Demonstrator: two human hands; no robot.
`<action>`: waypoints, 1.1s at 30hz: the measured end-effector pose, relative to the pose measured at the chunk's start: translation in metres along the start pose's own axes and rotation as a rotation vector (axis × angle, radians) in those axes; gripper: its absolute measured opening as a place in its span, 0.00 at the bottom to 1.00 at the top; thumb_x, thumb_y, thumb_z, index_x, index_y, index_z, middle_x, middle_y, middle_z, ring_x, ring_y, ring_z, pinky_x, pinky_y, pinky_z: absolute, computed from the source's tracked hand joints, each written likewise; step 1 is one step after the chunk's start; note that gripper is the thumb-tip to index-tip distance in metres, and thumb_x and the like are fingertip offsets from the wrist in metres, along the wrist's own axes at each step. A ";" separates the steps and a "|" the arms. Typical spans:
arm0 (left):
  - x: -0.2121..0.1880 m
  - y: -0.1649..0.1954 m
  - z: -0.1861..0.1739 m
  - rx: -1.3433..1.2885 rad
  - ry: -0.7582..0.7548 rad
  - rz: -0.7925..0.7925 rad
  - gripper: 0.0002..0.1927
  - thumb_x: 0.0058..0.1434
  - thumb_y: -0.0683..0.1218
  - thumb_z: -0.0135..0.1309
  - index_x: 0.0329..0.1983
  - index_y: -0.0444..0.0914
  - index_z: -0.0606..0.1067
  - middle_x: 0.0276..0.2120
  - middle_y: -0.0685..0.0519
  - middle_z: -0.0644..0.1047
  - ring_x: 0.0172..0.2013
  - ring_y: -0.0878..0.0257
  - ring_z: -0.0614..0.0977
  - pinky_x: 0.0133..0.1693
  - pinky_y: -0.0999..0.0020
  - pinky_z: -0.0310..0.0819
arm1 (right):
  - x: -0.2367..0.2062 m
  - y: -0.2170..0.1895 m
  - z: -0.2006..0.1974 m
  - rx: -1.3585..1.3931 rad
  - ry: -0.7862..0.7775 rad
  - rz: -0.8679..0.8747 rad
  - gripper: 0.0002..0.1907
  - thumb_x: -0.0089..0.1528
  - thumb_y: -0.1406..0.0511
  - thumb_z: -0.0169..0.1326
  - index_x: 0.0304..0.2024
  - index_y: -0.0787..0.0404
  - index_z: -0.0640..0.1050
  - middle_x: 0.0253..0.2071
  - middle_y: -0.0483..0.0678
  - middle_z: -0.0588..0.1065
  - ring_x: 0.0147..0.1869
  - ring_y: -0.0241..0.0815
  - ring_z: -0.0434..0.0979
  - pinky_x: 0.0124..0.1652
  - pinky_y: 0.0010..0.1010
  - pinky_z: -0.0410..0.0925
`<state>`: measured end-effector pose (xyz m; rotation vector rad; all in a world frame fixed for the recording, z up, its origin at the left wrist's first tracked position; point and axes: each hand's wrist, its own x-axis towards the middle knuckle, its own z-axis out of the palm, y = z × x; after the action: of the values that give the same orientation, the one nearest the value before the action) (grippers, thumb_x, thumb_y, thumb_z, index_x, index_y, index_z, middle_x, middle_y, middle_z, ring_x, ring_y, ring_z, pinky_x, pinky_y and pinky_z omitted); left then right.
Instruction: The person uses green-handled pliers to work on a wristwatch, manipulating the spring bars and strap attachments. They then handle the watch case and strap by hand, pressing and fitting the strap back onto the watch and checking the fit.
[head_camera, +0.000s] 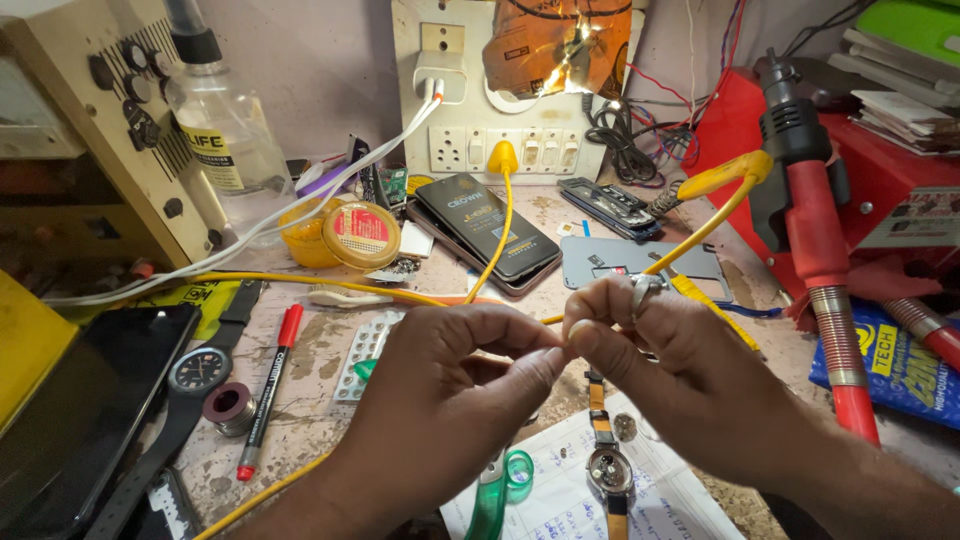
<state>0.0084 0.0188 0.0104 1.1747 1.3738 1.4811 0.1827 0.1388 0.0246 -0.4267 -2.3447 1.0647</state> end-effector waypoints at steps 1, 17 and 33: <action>0.000 0.001 -0.001 -0.047 -0.011 -0.042 0.09 0.58 0.45 0.60 0.37 0.35 0.83 0.22 0.56 0.80 0.21 0.74 0.76 0.22 0.76 0.69 | 0.002 0.001 -0.001 0.050 0.009 0.025 0.12 0.68 0.64 0.51 0.42 0.68 0.79 0.35 0.44 0.75 0.41 0.31 0.71 0.41 0.26 0.69; 0.000 0.003 -0.003 0.003 -0.039 -0.017 0.08 0.58 0.43 0.60 0.36 0.33 0.83 0.19 0.58 0.77 0.20 0.74 0.76 0.21 0.77 0.68 | 0.000 -0.013 -0.016 -0.353 0.050 -0.306 0.11 0.61 0.69 0.59 0.47 0.59 0.81 0.46 0.44 0.80 0.48 0.30 0.83 0.43 0.25 0.75; -0.003 0.000 -0.009 0.450 -0.016 0.453 0.06 0.56 0.44 0.59 0.33 0.38 0.83 0.29 0.53 0.82 0.30 0.66 0.86 0.35 0.71 0.83 | 0.000 -0.011 -0.015 -0.433 0.002 -0.445 0.11 0.61 0.67 0.61 0.43 0.60 0.75 0.51 0.47 0.81 0.46 0.32 0.86 0.40 0.24 0.76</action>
<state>0.0010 0.0133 0.0104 1.8756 1.5468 1.4921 0.1908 0.1402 0.0415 -0.0436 -2.5001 0.3512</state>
